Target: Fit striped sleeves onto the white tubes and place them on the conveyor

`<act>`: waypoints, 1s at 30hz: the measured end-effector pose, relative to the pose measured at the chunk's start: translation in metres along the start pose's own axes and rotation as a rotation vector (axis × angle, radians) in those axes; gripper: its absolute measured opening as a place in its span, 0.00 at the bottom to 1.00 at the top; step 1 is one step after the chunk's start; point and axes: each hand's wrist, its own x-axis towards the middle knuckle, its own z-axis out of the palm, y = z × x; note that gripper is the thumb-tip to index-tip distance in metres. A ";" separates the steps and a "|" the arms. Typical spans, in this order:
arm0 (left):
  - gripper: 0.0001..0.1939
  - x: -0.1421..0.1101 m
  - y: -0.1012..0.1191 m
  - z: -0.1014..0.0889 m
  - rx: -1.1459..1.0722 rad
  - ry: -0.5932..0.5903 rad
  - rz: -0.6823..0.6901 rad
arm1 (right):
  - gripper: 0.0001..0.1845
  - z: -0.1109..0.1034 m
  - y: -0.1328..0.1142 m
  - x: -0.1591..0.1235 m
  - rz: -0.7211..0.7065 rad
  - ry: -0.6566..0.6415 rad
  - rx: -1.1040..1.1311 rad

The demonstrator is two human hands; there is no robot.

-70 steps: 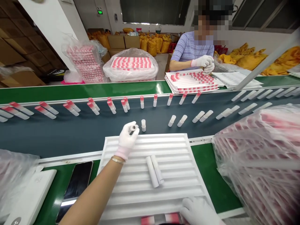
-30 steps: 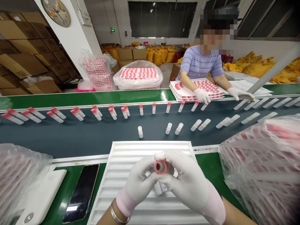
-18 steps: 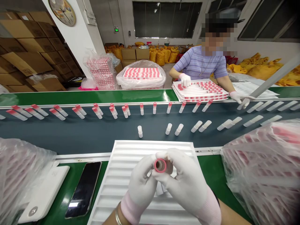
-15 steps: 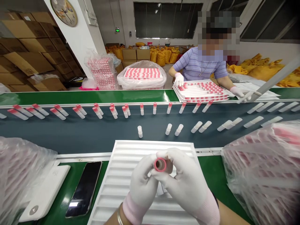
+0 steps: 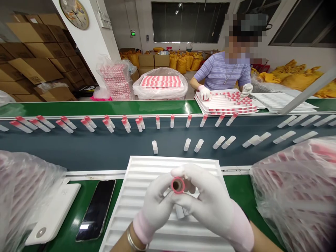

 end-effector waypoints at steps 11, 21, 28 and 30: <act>0.11 0.000 0.007 -0.004 0.083 0.075 -0.014 | 0.11 0.007 -0.010 0.010 0.046 0.005 -0.050; 0.10 -0.002 0.007 0.007 0.119 0.208 -0.041 | 0.09 0.021 -0.010 0.010 0.062 0.185 -0.110; 0.08 -0.003 0.002 0.010 0.092 0.268 -0.086 | 0.07 0.027 -0.006 0.011 0.089 0.223 -0.112; 0.07 -0.002 0.002 0.006 0.058 0.232 -0.140 | 0.08 0.023 -0.006 0.011 0.068 0.158 -0.093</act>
